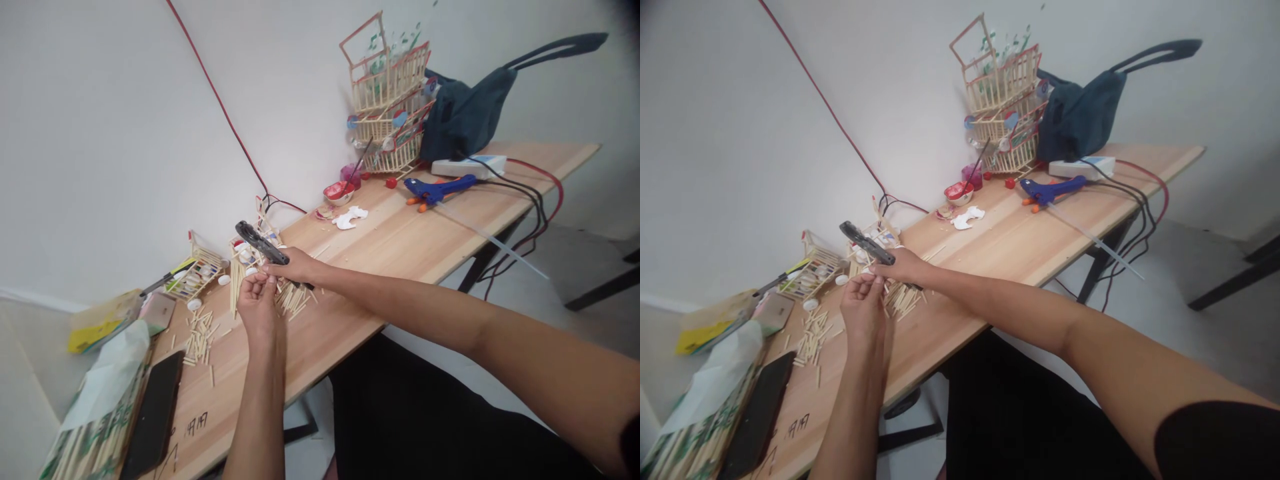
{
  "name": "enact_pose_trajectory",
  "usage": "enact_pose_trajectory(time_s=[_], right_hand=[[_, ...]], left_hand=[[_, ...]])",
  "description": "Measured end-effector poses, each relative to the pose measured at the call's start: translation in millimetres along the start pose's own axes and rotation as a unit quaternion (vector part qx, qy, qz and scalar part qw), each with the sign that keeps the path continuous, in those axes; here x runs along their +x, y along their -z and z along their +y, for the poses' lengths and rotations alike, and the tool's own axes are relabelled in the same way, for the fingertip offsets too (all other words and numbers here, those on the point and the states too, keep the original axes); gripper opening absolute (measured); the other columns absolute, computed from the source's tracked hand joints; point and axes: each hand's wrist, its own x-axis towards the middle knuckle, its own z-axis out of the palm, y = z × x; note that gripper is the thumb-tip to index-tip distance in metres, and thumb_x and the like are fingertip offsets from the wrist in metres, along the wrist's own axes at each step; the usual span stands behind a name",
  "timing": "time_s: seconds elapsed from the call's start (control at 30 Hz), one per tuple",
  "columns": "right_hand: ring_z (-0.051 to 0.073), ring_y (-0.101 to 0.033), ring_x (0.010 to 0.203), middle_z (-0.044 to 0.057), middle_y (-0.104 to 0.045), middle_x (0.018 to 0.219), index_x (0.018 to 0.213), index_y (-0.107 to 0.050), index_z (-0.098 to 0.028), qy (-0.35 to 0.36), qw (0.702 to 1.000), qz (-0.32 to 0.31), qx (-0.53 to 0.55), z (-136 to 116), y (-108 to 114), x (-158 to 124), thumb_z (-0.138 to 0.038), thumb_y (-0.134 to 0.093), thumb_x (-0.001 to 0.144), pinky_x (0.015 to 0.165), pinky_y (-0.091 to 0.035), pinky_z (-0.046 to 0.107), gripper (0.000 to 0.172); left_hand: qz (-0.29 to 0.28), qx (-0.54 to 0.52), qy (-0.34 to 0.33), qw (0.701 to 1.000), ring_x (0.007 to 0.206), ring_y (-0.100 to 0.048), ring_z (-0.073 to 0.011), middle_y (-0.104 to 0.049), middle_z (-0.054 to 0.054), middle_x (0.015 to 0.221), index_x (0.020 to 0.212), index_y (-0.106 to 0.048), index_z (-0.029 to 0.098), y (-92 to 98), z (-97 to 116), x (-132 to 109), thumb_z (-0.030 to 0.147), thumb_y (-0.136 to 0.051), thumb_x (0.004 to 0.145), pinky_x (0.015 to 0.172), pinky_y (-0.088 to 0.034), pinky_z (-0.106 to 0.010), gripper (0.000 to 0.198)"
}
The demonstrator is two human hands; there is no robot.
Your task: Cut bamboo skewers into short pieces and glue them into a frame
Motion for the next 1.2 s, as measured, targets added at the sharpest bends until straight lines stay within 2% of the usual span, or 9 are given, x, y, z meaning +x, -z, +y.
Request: enact_pose_trajectory(time_s=[0.17, 0.33, 0.43, 0.63, 0.73, 0.83, 0.97, 1.07, 1.2], right_hand=[[0.010, -0.057, 0.069, -0.002, -0.062, 0.072, 0.083, -0.063, -0.014, 0.034, 0.999, -0.001, -0.030, 0, 1, 0, -0.029, -0.061, 0.077, 0.064, -0.043, 0.019, 0.016], [0.011, -0.057, 0.068, -0.002, -0.062, 0.072, 0.083, -0.063, -0.015, 0.043, 0.998, 0.002, -0.042, 2, 0, 0, -0.036, -0.062, 0.076, 0.062, -0.042, 0.020, 0.022], [0.011, -0.056, 0.065, -0.002, -0.061, 0.069, 0.079, -0.062, -0.015, 0.028, 0.996, 0.022, -0.087, 1, 1, 0, -0.033, -0.062, 0.076, 0.060, -0.041, 0.020, 0.019], [0.011, -0.056, 0.058, 0.000, -0.061, 0.063, 0.079, -0.061, -0.016, -0.033, 0.995, 0.080, -0.052, -2, 8, 4, -0.038, -0.059, 0.079, 0.053, -0.041, 0.020, 0.022], [0.011, -0.057, 0.055, 0.000, -0.061, 0.062, 0.079, -0.061, -0.016, -0.052, 0.993, 0.092, -0.055, -4, 12, 6, -0.036, -0.059, 0.081, 0.052, -0.041, 0.020, 0.020], [0.011, -0.057, 0.057, 0.000, -0.063, 0.065, 0.082, -0.062, -0.015, -0.051, 0.993, 0.075, -0.073, -5, 13, 6, -0.034, -0.059, 0.080, 0.055, -0.042, 0.020, 0.019], [0.011, -0.058, 0.065, -0.001, -0.065, 0.074, 0.085, -0.064, -0.016, -0.010, 0.996, 0.025, -0.089, -5, 11, 4, -0.029, -0.060, 0.079, 0.060, -0.042, 0.019, 0.015], [0.012, -0.059, 0.068, -0.001, -0.064, 0.071, 0.082, -0.063, -0.015, 0.019, 0.994, -0.009, -0.109, -4, 10, 3, -0.031, -0.060, 0.079, 0.062, -0.042, 0.019, 0.017], [0.012, -0.061, 0.067, -0.002, -0.064, 0.065, 0.083, -0.062, -0.015, 0.021, 0.992, -0.046, -0.112, -7, 9, 1, -0.031, -0.059, 0.080, 0.062, -0.042, 0.019, 0.017]], left_hand=[[0.002, -0.037, 0.032, 0.999, 0.059, -0.055, -0.0069, -0.060, 0.004, 0.065, 0.070, -0.055, 0.017, -0.1, 4, 1, 0.021, -0.079, 0.057, 0.063, -0.044, -0.019, 0.028], [-0.027, -0.044, 0.050, 0.997, 0.056, -0.056, -0.0066, -0.061, 0.004, 0.062, 0.068, -0.055, 0.016, 1.0, 7, 2, 0.020, -0.081, 0.055, 0.061, -0.045, -0.019, 0.029], [-0.037, -0.052, 0.074, 0.995, 0.055, -0.056, -0.0063, -0.062, 0.004, 0.062, 0.070, -0.056, 0.016, 0.4, 9, 0, 0.021, -0.082, 0.054, 0.060, -0.046, -0.018, 0.031], [-0.063, -0.072, 0.163, 0.982, 0.059, -0.061, -0.0092, -0.068, -0.001, 0.070, 0.087, -0.062, 0.017, 0.6, 12, -4, 0.026, -0.086, 0.053, 0.060, -0.050, -0.022, 0.043], [-0.086, -0.084, 0.206, 0.971, 0.060, -0.061, -0.0089, -0.067, -0.002, 0.069, 0.086, -0.066, 0.014, 2.0, 11, -5, 0.024, -0.085, 0.053, 0.058, -0.051, -0.021, 0.039], [-0.095, -0.091, 0.223, 0.966, 0.059, -0.061, -0.0086, -0.066, -0.002, 0.068, 0.081, -0.068, 0.012, 4.2, 9, -4, 0.021, -0.084, 0.055, 0.058, -0.051, -0.020, 0.032], [-0.041, -0.105, 0.207, 0.972, 0.061, -0.063, -0.0095, -0.069, -0.003, 0.069, 0.078, -0.067, 0.013, 6.9, 7, -1, 0.019, -0.085, 0.052, 0.060, -0.052, -0.021, 0.032], [-0.011, -0.104, 0.188, 0.977, 0.061, -0.064, -0.0109, -0.070, -0.004, 0.070, 0.079, -0.064, 0.014, 6.9, 8, 0, 0.020, -0.087, 0.049, 0.061, -0.054, -0.023, 0.038], [-0.014, -0.080, 0.144, 0.986, 0.060, -0.065, -0.0111, -0.069, -0.001, 0.068, 0.077, -0.059, 0.016, 4.7, 12, -1, 0.024, -0.086, 0.050, 0.058, -0.054, -0.023, 0.039]])
